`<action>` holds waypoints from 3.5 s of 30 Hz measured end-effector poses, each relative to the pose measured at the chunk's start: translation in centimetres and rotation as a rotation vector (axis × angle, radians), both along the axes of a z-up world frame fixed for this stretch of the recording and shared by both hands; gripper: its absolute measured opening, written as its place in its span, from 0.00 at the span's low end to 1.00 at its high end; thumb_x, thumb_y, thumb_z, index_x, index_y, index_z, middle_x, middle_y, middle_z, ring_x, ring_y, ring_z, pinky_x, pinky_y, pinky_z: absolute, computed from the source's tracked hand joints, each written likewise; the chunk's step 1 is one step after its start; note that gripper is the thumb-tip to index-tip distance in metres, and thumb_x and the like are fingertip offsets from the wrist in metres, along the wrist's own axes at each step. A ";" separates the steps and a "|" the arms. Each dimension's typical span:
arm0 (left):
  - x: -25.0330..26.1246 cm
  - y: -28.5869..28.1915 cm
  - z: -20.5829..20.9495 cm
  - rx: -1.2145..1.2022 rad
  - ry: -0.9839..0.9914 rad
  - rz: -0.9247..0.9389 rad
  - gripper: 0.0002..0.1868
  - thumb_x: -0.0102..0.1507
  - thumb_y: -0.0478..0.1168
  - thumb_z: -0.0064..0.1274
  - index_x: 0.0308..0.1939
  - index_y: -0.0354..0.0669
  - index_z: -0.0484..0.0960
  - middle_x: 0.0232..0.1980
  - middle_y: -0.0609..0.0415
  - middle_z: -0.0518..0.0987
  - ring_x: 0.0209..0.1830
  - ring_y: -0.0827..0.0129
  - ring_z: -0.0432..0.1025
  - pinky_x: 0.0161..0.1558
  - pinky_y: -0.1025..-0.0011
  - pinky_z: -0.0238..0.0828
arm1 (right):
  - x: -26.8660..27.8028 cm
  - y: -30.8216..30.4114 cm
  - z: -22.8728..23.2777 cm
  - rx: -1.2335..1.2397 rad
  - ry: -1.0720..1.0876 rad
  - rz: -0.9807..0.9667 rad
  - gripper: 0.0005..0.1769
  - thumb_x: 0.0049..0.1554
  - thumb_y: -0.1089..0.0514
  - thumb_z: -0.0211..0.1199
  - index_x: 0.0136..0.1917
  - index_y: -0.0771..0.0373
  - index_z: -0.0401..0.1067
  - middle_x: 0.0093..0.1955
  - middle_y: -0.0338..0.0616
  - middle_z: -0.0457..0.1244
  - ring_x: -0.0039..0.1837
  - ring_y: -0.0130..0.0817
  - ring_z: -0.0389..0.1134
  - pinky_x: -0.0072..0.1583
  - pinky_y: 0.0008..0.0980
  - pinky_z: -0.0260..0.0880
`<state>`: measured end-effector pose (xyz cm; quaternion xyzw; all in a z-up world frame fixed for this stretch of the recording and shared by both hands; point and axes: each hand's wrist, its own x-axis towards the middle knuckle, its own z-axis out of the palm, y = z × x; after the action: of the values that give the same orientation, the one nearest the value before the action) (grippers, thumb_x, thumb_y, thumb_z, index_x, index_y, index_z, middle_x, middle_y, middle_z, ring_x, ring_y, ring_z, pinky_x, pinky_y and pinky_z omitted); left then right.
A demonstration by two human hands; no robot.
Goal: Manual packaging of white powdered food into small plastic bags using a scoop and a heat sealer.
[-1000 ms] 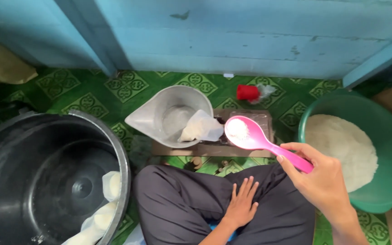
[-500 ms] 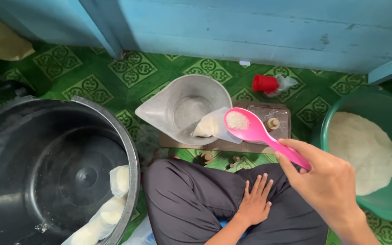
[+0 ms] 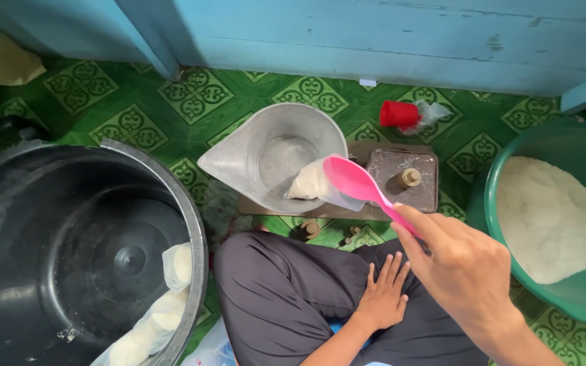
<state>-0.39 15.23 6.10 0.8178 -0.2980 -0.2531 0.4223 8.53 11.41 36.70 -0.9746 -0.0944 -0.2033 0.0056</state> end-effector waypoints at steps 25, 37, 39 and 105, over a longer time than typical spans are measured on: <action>-2.7 -12.7 1.9 0.217 -0.089 0.343 0.45 0.59 0.51 0.51 0.67 0.20 0.51 0.73 0.27 0.47 0.74 0.34 0.39 0.64 0.33 0.31 | -11.3 -21.9 -8.8 0.957 -0.120 -0.655 0.12 0.57 0.66 0.64 0.55 0.69 0.73 0.36 0.42 0.62 0.34 0.26 0.56 0.37 0.23 0.54; -1.3 -14.1 0.0 0.223 -0.376 0.498 0.45 0.52 0.54 0.54 0.68 0.38 0.57 0.68 0.42 0.61 0.71 0.49 0.55 0.69 0.45 0.40 | -14.7 -32.1 -16.8 0.808 0.280 -1.155 0.12 0.53 0.49 0.60 0.49 0.51 0.72 0.36 0.47 0.67 0.45 0.56 0.69 0.49 0.50 0.67; -1.0 -14.1 -0.7 0.205 -0.375 0.496 0.43 0.52 0.54 0.53 0.67 0.40 0.59 0.67 0.44 0.63 0.70 0.51 0.56 0.69 0.46 0.39 | -14.2 -32.9 -17.4 0.804 0.356 -1.199 0.11 0.52 0.48 0.60 0.48 0.49 0.74 0.37 0.48 0.68 0.48 0.59 0.70 0.51 0.53 0.67; 0.1 -11.0 -1.0 -0.003 -0.356 0.384 0.33 0.64 0.51 0.45 0.66 0.32 0.60 0.72 0.40 0.58 0.72 0.47 0.50 0.69 0.45 0.32 | -12.3 -21.0 -3.0 0.743 0.151 -0.704 0.18 0.49 0.58 0.68 0.54 0.59 0.78 0.31 0.41 0.66 0.29 0.31 0.60 0.34 0.29 0.61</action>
<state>-0.32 4.27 5.13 0.8903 -0.2076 -0.0198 0.4048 -3.73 -9.57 33.69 -0.8914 0.3186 -0.1419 0.2895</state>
